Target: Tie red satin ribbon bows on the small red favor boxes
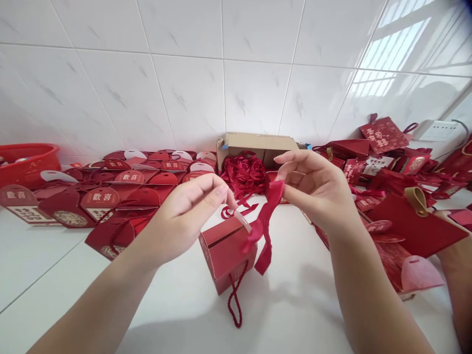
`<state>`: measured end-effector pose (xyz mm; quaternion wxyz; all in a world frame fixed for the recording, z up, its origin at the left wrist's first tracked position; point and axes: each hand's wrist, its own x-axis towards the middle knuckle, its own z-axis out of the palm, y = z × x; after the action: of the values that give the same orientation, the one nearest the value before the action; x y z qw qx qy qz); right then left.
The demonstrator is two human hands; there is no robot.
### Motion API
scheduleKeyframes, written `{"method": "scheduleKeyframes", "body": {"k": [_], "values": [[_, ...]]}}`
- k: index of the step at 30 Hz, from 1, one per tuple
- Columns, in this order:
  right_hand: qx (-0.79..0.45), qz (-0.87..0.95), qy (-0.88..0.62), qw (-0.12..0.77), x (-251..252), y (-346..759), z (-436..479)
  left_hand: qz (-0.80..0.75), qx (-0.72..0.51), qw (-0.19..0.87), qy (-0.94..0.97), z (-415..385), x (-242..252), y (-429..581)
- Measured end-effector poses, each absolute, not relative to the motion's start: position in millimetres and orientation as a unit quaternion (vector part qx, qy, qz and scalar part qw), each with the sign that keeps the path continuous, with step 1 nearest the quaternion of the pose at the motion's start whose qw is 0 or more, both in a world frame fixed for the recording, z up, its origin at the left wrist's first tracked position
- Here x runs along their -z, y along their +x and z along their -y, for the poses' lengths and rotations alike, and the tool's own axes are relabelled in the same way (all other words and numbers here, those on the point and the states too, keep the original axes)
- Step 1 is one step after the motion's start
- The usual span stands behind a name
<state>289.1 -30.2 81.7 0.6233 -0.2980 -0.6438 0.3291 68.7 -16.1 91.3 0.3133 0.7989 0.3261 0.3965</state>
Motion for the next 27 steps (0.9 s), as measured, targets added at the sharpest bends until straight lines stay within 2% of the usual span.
{"method": "scheduleKeyframes", "body": {"k": [8,11,16,22,24,27], "values": [[-0.153,0.699,-0.316,0.623,-76,273,37,-0.314,-0.356,0.304,0.826,22,-83,78],[-0.188,0.711,-0.307,0.604,-75,268,40,-0.281,-0.369,0.331,0.822,23,-79,86],[-0.257,0.656,-0.313,0.637,-72,264,39,-0.28,-0.371,0.319,0.826,24,-79,86],[-0.391,0.569,-0.292,0.662,-76,265,34,-0.329,-0.376,0.149,0.853,22,-77,79],[-0.401,0.543,-0.288,0.679,-77,269,30,-0.326,-0.331,0.143,0.874,25,-77,78],[-0.373,0.485,-0.285,0.738,-75,277,20,-0.28,-0.195,0.204,0.917,37,-77,80]]}}
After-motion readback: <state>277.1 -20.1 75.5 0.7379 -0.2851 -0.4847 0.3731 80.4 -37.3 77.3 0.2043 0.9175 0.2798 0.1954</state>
